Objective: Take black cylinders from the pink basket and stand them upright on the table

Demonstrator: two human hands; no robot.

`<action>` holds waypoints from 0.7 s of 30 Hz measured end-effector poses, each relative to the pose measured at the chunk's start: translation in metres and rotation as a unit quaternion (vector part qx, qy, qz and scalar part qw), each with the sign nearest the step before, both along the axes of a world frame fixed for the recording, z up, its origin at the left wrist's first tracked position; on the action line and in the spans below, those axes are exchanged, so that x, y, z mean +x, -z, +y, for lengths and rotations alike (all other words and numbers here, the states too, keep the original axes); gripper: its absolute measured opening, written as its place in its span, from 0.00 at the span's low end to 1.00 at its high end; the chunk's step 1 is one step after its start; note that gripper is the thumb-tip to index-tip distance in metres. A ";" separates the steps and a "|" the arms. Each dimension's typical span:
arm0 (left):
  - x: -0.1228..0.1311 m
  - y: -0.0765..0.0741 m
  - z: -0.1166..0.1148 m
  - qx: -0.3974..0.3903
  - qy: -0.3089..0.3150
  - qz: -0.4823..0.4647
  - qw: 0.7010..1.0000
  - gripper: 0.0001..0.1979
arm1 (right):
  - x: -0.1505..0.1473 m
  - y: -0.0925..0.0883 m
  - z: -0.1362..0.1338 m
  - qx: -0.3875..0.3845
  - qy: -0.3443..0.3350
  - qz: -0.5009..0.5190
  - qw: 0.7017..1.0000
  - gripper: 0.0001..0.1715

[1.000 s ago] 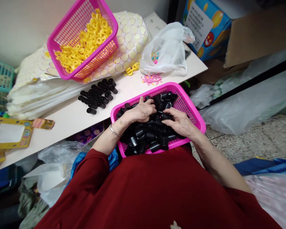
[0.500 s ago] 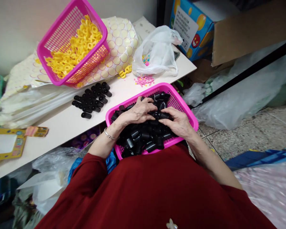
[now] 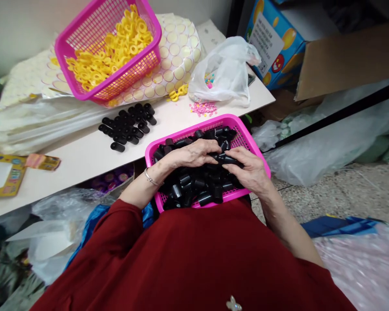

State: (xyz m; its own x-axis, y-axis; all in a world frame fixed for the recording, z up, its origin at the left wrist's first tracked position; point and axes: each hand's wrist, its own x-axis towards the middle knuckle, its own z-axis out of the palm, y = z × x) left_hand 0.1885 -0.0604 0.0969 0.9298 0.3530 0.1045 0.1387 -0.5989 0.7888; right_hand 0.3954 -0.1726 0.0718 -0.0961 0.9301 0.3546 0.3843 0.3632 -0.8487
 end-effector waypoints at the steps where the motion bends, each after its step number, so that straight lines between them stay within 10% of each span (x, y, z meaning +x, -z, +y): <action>1: 0.000 -0.002 -0.001 -0.009 -0.007 0.001 1.000 0.15 | 0.000 -0.002 0.000 -0.007 -0.003 0.006 1.000 0.16; 14: 0.001 -0.015 -0.012 -0.174 -0.130 -0.074 0.973 0.11 | -0.002 -0.010 -0.004 -0.019 0.025 0.056 0.998 0.15; 21: -0.008 -0.014 -0.004 -0.114 -0.114 0.019 0.987 0.13 | 0.000 0.000 -0.003 -0.059 0.080 0.112 0.989 0.16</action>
